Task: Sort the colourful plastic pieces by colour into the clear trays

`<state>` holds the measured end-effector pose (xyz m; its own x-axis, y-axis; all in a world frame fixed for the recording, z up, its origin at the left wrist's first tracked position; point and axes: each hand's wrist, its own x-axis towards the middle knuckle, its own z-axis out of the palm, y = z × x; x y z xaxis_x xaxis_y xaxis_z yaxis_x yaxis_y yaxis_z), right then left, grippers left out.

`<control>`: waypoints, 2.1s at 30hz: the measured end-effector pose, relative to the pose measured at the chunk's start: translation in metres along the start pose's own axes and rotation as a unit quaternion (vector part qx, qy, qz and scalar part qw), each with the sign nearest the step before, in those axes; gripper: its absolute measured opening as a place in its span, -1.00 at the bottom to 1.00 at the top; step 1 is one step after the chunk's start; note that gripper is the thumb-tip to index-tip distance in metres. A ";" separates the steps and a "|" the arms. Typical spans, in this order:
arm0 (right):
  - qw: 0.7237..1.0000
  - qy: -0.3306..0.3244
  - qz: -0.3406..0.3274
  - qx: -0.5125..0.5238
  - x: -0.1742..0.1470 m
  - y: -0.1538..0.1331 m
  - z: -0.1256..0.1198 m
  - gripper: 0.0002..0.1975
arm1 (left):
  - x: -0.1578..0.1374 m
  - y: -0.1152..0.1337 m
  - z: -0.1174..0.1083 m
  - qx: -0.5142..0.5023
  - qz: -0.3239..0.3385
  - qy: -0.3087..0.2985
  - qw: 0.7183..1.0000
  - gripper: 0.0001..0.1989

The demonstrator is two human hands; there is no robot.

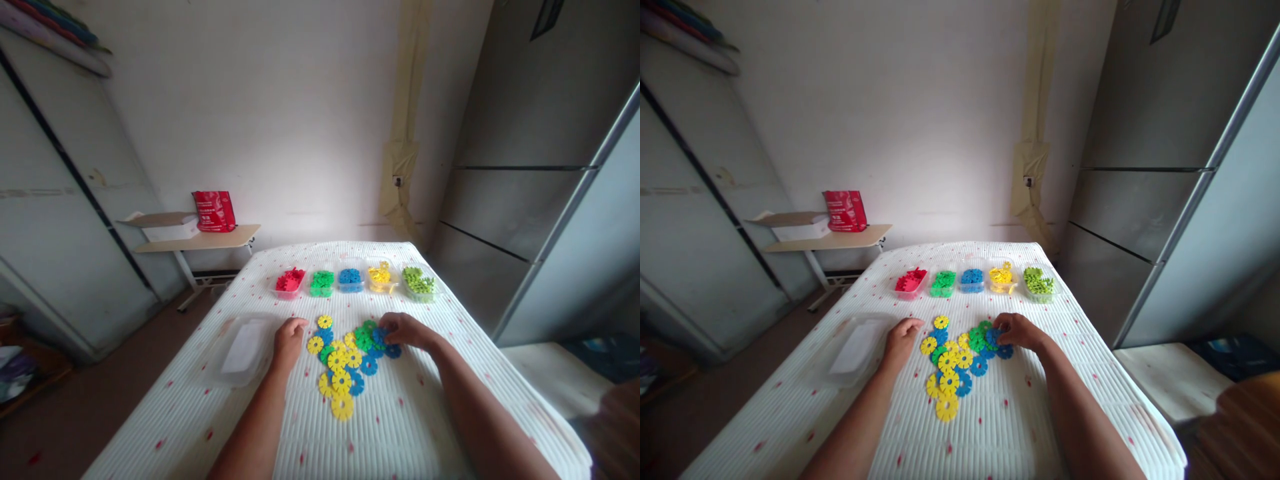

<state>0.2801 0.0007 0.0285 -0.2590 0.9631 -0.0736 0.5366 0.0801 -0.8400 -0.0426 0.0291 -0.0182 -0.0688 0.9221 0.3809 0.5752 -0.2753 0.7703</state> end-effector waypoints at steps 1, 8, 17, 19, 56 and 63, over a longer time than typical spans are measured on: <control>1.000 0.003 -0.003 0.010 -0.001 -0.001 0.000 -0.75 | 0.000 0.000 0.000 0.002 0.000 0.000 1.000 -0.76; 0.995 -0.034 0.017 0.088 0.001 -0.013 -0.007 -0.77 | 0.001 0.000 0.003 0.027 0.007 0.002 1.000 -0.75; 0.970 0.211 -0.023 0.116 0.077 -0.064 -0.013 -0.82 | 0.001 -0.001 0.003 0.046 0.017 -0.006 0.999 -0.74; 0.963 0.243 -0.021 0.112 0.086 -0.065 -0.008 -0.80 | 0.001 -0.001 0.003 0.049 0.019 -0.010 0.999 -0.73; 0.916 0.266 0.024 -0.300 0.041 0.013 0.031 -0.81 | 0.007 0.021 0.003 -0.207 -0.107 -0.050 0.971 -0.81; 0.917 0.266 0.027 -0.295 0.040 0.012 0.031 -0.82 | -0.011 0.021 -0.019 -0.250 -0.105 -0.221 0.937 -0.76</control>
<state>0.2510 0.0323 -0.0011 0.1259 0.9463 0.2978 0.9187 0.0021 -0.3950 -0.0448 0.0079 0.0036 0.2708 0.9622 0.0299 0.1257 -0.0662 0.9899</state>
